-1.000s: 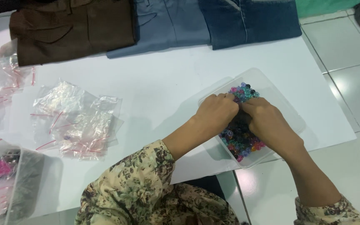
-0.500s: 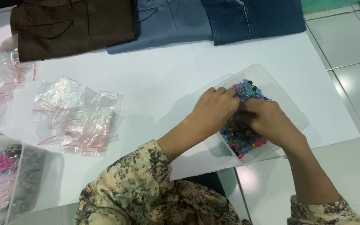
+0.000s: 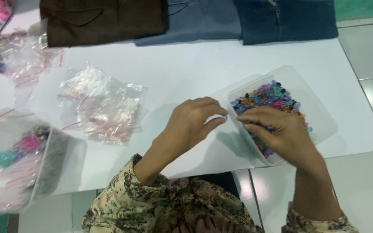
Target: Sorting small colorful buttons from a container into plastic bags by color
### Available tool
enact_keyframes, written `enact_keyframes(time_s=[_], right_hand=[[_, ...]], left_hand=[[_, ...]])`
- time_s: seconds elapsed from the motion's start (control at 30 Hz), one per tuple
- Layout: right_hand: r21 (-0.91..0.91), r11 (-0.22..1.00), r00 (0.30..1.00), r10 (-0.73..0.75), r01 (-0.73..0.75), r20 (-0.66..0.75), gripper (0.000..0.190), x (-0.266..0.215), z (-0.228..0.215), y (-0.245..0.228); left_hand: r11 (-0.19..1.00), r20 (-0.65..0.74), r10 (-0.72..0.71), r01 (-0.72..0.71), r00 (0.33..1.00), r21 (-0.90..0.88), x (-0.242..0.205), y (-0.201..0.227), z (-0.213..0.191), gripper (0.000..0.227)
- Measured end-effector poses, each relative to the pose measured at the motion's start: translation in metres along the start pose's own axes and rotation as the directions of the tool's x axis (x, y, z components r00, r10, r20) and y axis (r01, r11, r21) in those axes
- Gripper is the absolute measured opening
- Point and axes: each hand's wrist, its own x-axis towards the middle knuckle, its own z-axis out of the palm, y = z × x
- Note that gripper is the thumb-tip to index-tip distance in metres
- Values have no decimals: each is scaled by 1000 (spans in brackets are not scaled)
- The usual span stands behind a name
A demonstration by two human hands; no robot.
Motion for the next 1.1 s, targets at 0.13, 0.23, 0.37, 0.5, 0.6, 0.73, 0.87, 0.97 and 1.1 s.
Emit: enact_keyframes(time_s=[0.13, 0.23, 0.37, 0.5, 0.6, 0.73, 0.87, 0.97, 1.1], right_hand=[[48, 999, 997, 25, -21, -69, 24, 14, 53, -40], [-10, 999, 997, -34, 33, -75, 20, 26, 99, -45], [-38, 990, 990, 131, -132, -44, 24, 41, 159, 4], [-55, 988, 983, 137, -144, -123, 22, 52, 177, 21], [-81, 995, 979, 38, -55, -202, 24, 48, 186, 24], [-63, 997, 959, -50, 34, -281, 23, 46, 188, 24], [-122, 989, 937, -121, 85, -327, 21, 49, 192, 32], [-172, 976, 923, -183, 130, -339, 22, 45, 197, 42], [-162, 981, 931, -157, 107, -331, 20, 47, 196, 30]], left_hand=[[963, -6, -270, 270, 963, 1, -36, -6, -16, 13], [909, -68, -405, 409, 912, 77, -64, -26, -10, 12], [850, -188, -446, 480, 875, 218, -86, -56, 8, 15], [827, -290, -417, 492, 861, 271, -95, -76, 30, 17], [838, -329, -383, 474, 863, 269, -93, -76, 38, 19], [847, -378, -321, 442, 868, 296, -96, -78, 44, 19], [856, -423, -210, 375, 881, 356, -97, -86, 49, 21], [855, -450, -167, 356, 877, 377, -102, -86, 54, 21], [873, -449, -192, 360, 873, 328, -104, -92, 55, 22]])
